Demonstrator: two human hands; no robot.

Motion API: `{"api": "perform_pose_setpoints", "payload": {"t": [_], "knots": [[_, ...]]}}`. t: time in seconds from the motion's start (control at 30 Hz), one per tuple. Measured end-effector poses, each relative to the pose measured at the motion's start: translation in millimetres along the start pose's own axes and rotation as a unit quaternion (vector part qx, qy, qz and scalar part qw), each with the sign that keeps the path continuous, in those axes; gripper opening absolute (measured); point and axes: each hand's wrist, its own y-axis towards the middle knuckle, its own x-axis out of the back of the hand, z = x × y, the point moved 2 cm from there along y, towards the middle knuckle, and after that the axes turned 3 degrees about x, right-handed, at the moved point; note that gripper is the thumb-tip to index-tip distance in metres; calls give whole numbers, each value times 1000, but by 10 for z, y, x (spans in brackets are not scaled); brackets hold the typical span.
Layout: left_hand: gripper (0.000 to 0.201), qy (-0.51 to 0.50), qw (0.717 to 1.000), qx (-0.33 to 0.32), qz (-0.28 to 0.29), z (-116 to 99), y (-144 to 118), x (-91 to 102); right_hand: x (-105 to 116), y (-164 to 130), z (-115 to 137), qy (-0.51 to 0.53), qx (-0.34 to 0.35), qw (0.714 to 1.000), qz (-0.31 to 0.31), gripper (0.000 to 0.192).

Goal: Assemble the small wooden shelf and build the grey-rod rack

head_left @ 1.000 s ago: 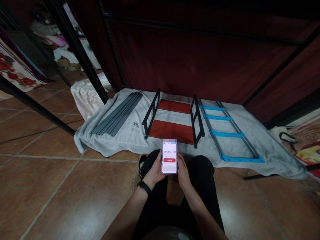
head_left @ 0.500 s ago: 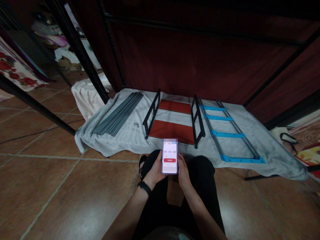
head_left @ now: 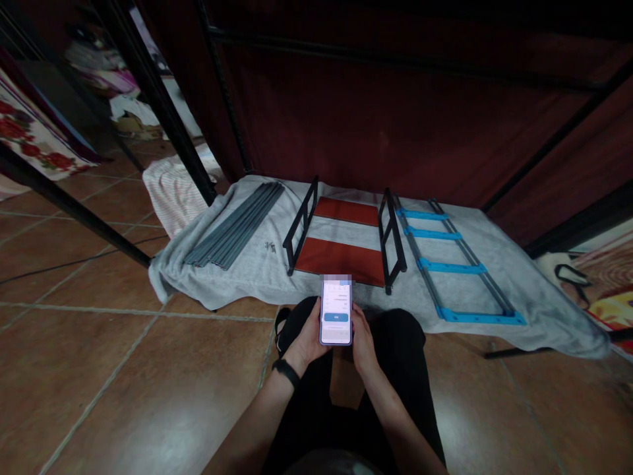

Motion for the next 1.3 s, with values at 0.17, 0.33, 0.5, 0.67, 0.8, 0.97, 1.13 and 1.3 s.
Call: {"api": "perform_pose_setpoints", "payload": {"t": [0.17, 0.33, 0.5, 0.67, 0.8, 0.97, 1.13, 1.3], "knots": [[65, 2, 1000, 5, 2, -5, 12, 27, -1, 5, 7, -4, 10, 1000, 4, 53], [63, 1, 1000, -3, -4, 1, 14, 35, 18, 3, -12, -8, 7, 1000, 5, 51], [62, 2, 1000, -11, 2, 6, 3, 3, 31, -18, -37, -5, -18, 1000, 10, 59], [66, 7, 1000, -4, 3, -1, -4, -10, 2, -50, 11, -3, -21, 1000, 14, 63], [68, 11, 1000, 0, 1, 0, -5, -8, -3, -57, 23, -6, -28, 1000, 7, 64], [66, 15, 1000, -10, 1, 6, -5, -15, 11, -51, 11, -4, -20, 1000, 3, 61], [66, 23, 1000, -3, -11, 9, 1, 0, 17, -40, 12, -5, -10, 1000, 5, 58], [67, 25, 999, -2, -24, 5, 3, 9, 24, -35, 5, -9, -15, 1000, 0, 58]]}}
